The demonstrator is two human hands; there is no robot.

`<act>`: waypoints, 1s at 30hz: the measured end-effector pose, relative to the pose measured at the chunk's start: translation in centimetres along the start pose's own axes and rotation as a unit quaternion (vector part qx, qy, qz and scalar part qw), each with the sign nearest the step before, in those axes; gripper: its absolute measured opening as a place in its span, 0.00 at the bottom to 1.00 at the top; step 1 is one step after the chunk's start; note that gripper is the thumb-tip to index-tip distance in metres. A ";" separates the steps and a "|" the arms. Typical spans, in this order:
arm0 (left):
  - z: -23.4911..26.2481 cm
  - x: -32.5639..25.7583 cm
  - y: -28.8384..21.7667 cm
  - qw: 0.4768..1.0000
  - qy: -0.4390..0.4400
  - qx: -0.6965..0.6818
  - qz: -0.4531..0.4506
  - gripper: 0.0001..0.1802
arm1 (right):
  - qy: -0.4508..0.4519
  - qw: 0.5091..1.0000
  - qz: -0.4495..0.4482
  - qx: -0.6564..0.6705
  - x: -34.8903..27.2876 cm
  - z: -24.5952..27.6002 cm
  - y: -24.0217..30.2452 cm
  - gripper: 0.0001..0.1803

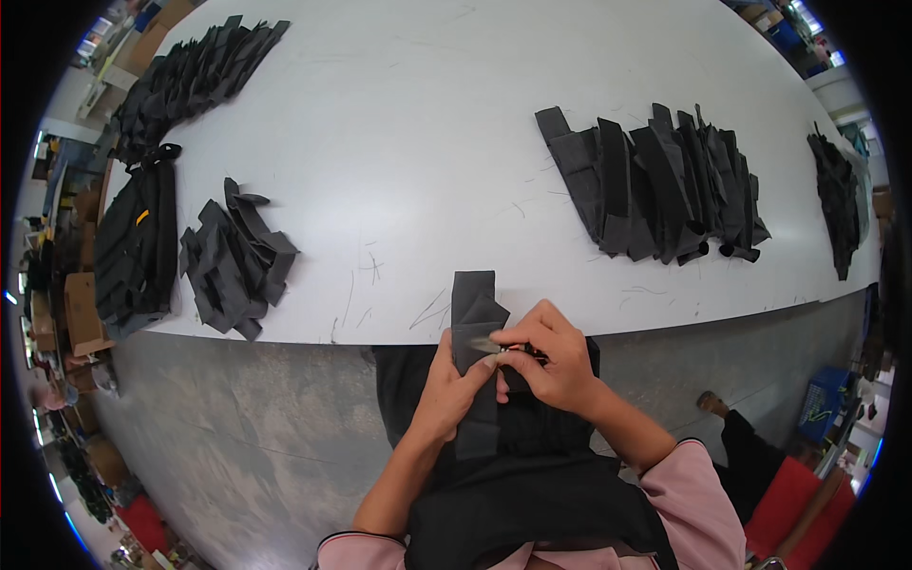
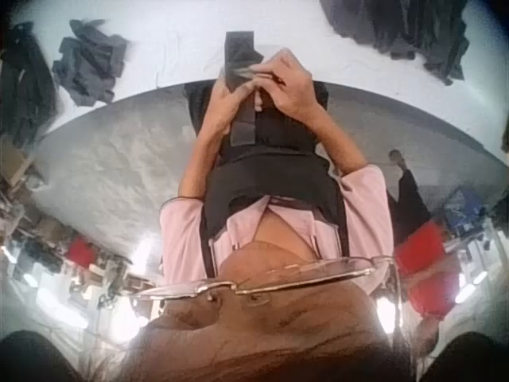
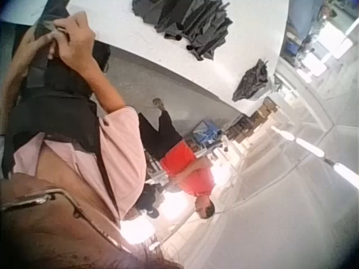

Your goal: The recorder is inspecting and trimming small fabric pieces, likely for garment manufacturing.

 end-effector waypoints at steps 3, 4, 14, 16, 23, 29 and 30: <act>-0.2 -0.1 0.0 1.000 -0.010 0.021 0.009 0.15 | -0.073 0.993 0.032 -0.093 0.2 0.4 0.0 0.14; -0.3 -0.1 0.0 1.000 -0.009 0.021 0.009 0.15 | -0.067 0.989 0.043 -0.121 0.3 0.2 0.2 0.14; 0.6 0.5 0.7 0.997 -0.008 0.074 -0.016 0.15 | 0.115 0.950 -0.119 0.265 0.2 -1.0 -0.4 0.14; 0.9 0.8 1.0 0.994 -0.020 0.105 -0.024 0.15 | 0.052 0.970 -0.106 0.214 0.8 -0.6 0.3 0.16; 1.3 0.9 0.9 0.948 -0.025 0.311 -0.057 0.19 | 0.045 0.979 0.079 -0.183 2.5 -0.5 1.4 0.17; 1.2 1.0 0.1 0.897 -0.033 0.413 -0.152 0.23 | 0.072 0.997 0.037 -0.020 2.2 -1.6 0.7 0.07; 1.0 1.0 -0.6 0.891 -0.047 0.416 -0.176 0.23 | 0.073 0.996 0.036 -0.021 1.6 -1.3 0.7 0.07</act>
Point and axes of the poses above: each hand's wrist, its own x-axis towards the middle knuckle, its own z-axis out of the back of the hand, y = z × x, the point moved 6 cm from there along x, towards the middle knuckle, and after that the axes turned 12 degrees about -x, right-handed, at the moved point
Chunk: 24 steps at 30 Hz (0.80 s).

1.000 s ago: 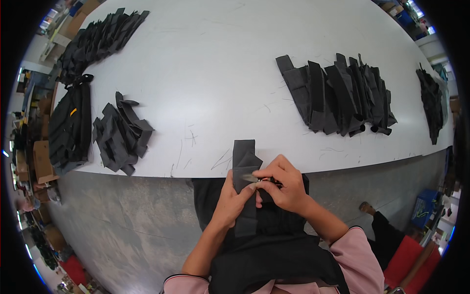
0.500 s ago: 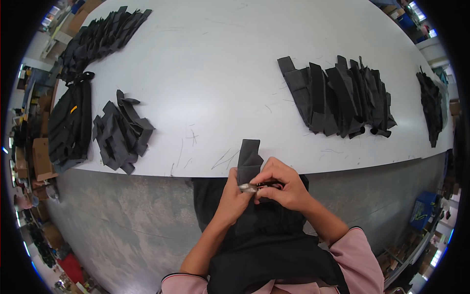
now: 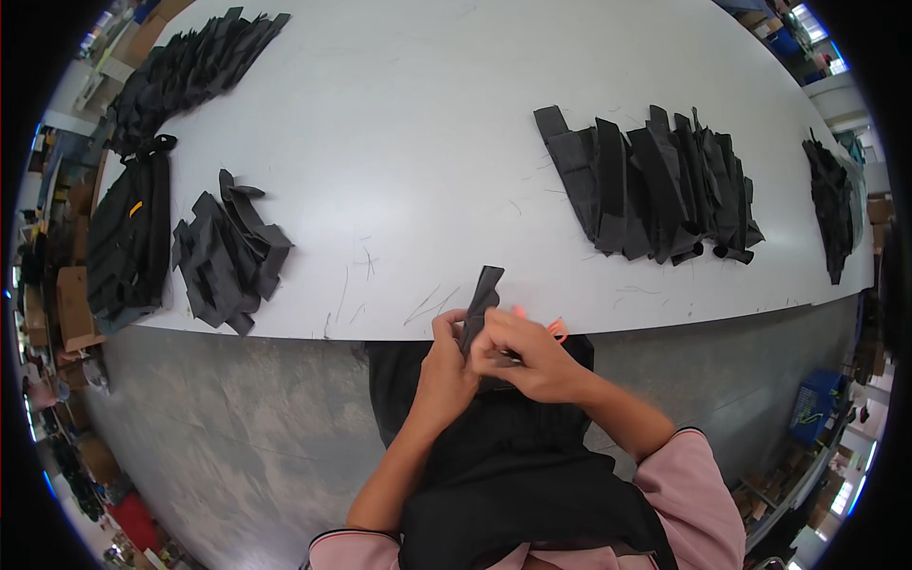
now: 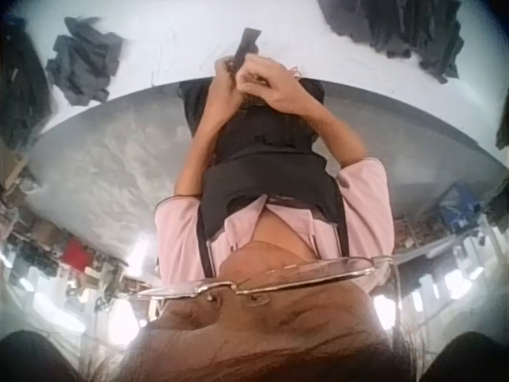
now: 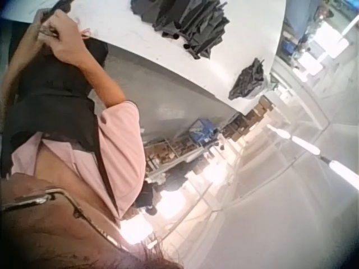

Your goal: The recorder is inspecting and trimming small fabric pieces, likely for garment manufacturing.

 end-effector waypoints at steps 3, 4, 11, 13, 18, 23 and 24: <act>0.4 0.1 1.4 0.983 -0.005 -0.117 0.143 0.23 | 0.169 0.804 -0.127 0.556 -2.9 -0.6 -0.1 0.11; 0.4 0.1 1.8 0.982 -0.013 -0.134 0.132 0.23 | 0.139 0.846 -0.130 0.497 -2.8 -0.1 -0.4 0.08; 0.0 0.1 0.8 0.996 0.004 -0.030 0.084 0.24 | -0.072 0.995 -0.072 -0.004 -0.1 0.8 -1.5 0.05; 0.0 0.0 0.3 0.998 0.006 -0.008 0.068 0.24 | -0.059 0.996 -0.063 -0.018 0.4 0.5 -2.1 0.06; 0.0 0.0 0.0 0.990 0.023 -0.090 0.109 0.23 | -0.054 0.996 -0.066 -0.016 0.4 0.6 -1.5 0.13; -0.9 -0.1 0.2 0.920 0.078 -0.342 0.172 0.22 | -0.160 0.980 -0.028 -0.117 -1.7 2.3 -1.3 0.15; -0.9 -0.1 -0.2 0.912 0.081 -0.362 0.175 0.22 | -0.159 0.979 -0.038 -0.125 -2.4 2.2 -1.5 0.16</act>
Point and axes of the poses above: each hand's wrist, its own x-axis towards the middle knuckle, its own z-axis out of the back of the hand, y = z × x, the point moved 6 cm from there along x, towards the middle knuckle, and after that the axes turned 12 degrees about -x, right-handed, at the moved point
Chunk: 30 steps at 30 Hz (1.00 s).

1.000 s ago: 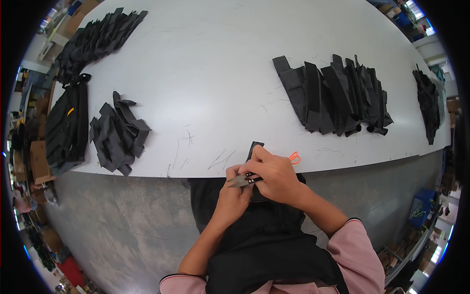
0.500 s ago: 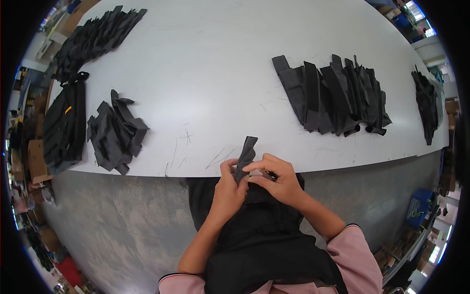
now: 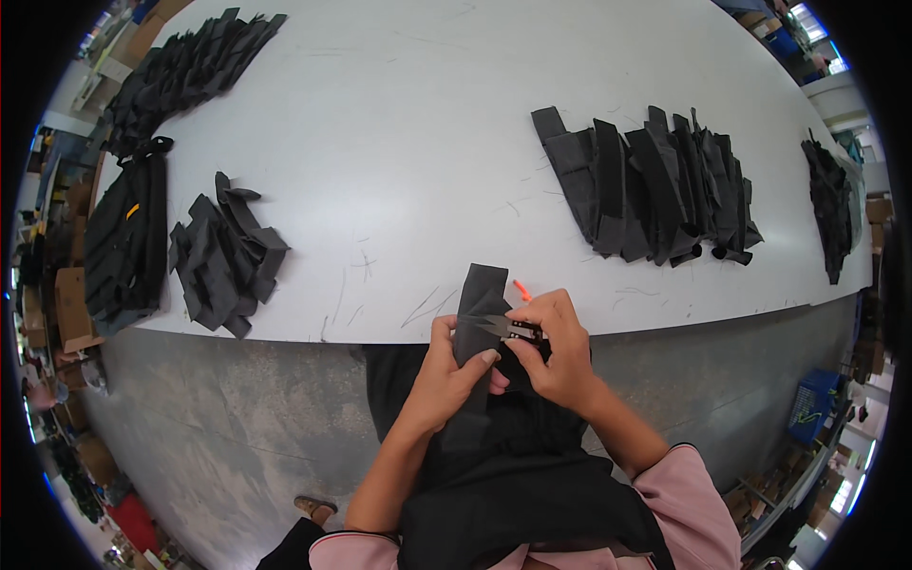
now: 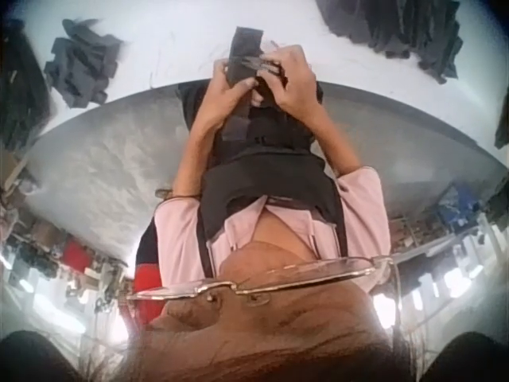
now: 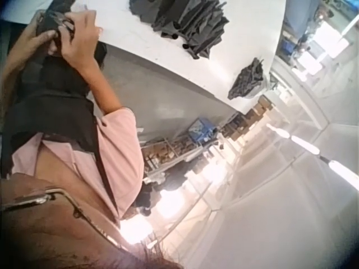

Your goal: The recorder is inspecting and trimming small fabric pieces, likely for garment manufacturing.

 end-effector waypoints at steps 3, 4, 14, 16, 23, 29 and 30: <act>-0.8 -0.1 -0.4 1.000 0.013 -0.027 0.007 0.22 | 0.012 0.999 0.011 -0.027 -0.8 -0.2 0.3 0.17; -1.0 -0.1 -0.5 0.999 0.019 -0.031 0.010 0.22 | 0.010 1.000 0.010 -0.028 -0.9 -0.3 0.3 0.17; -0.9 -0.4 0.0 0.999 0.021 0.006 -0.030 0.21 | -0.047 0.990 0.086 -0.104 -0.8 -0.5 1.4 0.16; -0.8 -0.4 0.1 0.999 0.022 0.009 -0.033 0.21 | -0.044 0.989 0.092 -0.105 -0.9 -0.5 1.5 0.15; -0.6 -0.1 0.2 1.000 0.013 0.007 -0.027 0.21 | -0.047 0.999 -0.021 -0.007 -0.3 0.1 0.5 0.15; 0.0 0.0 0.0 0.999 0.009 0.031 -0.043 0.18 | 0.104 0.977 -0.146 0.115 0.4 -2.1 -1.8 0.13; 0.5 0.1 0.3 0.999 0.005 0.018 -0.033 0.17 | 0.133 0.949 -0.209 0.194 0.3 -2.9 -2.3 0.11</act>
Point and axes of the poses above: each hand's wrist, its own x-axis towards the middle knuckle, its own z-axis out of the back of the hand, y = z × x, the point moved 6 cm from there along x, towards the middle knuckle, and after that the axes turned 12 degrees about -x, right-handed, at the moved point
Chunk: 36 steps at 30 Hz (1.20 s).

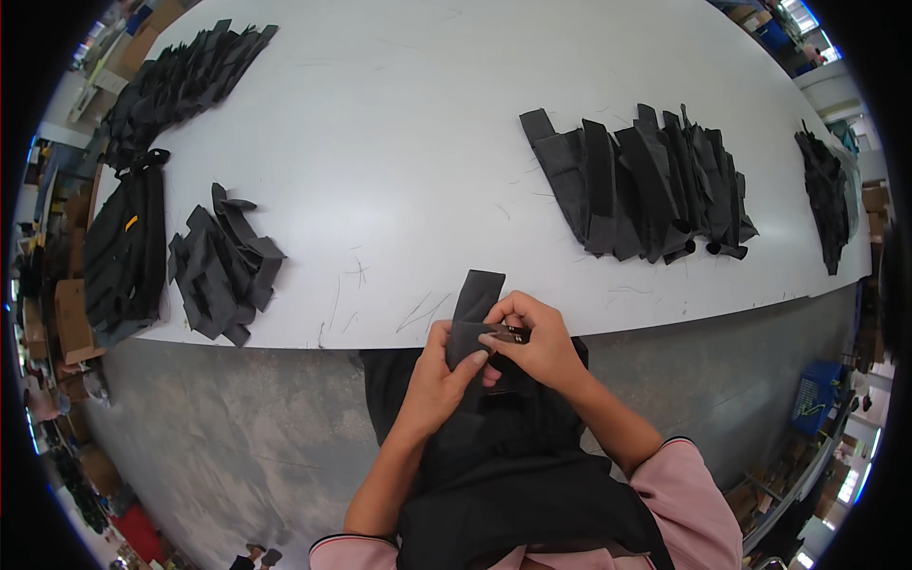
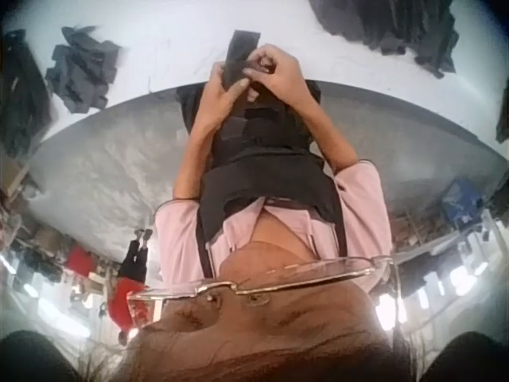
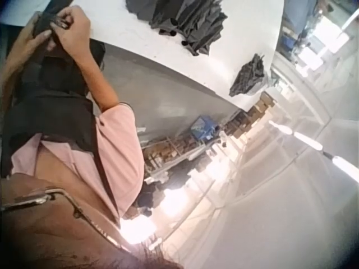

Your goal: The recorder is inspecting and trimming small fabric pieces, likely for garment manufacturing.

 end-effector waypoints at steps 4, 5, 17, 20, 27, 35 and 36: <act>0.5 -0.9 0.5 0.999 -0.012 -0.052 0.007 0.15 | -0.102 0.982 0.151 -0.055 -1.6 -0.1 2.9 0.10; 0.4 -1.0 0.8 0.999 -0.014 -0.051 0.008 0.15 | -0.101 0.982 0.151 -0.053 -1.7 -0.8 2.5 0.10; 0.6 -0.8 -1.0 0.997 -0.052 0.048 -0.024 0.16 | -0.070 0.947 0.295 -0.104 -1.2 -0.9 4.6 0.17; 0.1 -0.8 -1.1 0.999 -0.017 0.042 -0.009 0.15 | -0.051 0.986 0.159 -0.011 -0.2 -0.8 3.4 0.12; 1.0 -1.1 -1.0 0.990 -0.040 -0.136 -0.021 0.17 | -0.061 0.995 0.056 -0.048 -1.7 0.2 0.0 0.13; -0.4 -1.3 -1.2 0.985 0.016 -0.170 -0.033 0.17 | -0.196 0.936 0.210 -0.205 -0.9 1.1 2.7 0.17; -0.6 -1.4 -1.2 0.985 0.015 -0.170 -0.034 0.17 | -0.196 0.936 0.211 -0.204 -0.8 1.2 2.8 0.17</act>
Point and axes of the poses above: each hand's wrist, its own x-axis towards the middle knuckle, its own z-axis out of the back of the hand, y = z × x, the point moved 6 cm from there along x, towards the middle knuckle, and after that the axes turned 12 degrees about -x, right-handed, at the moved point
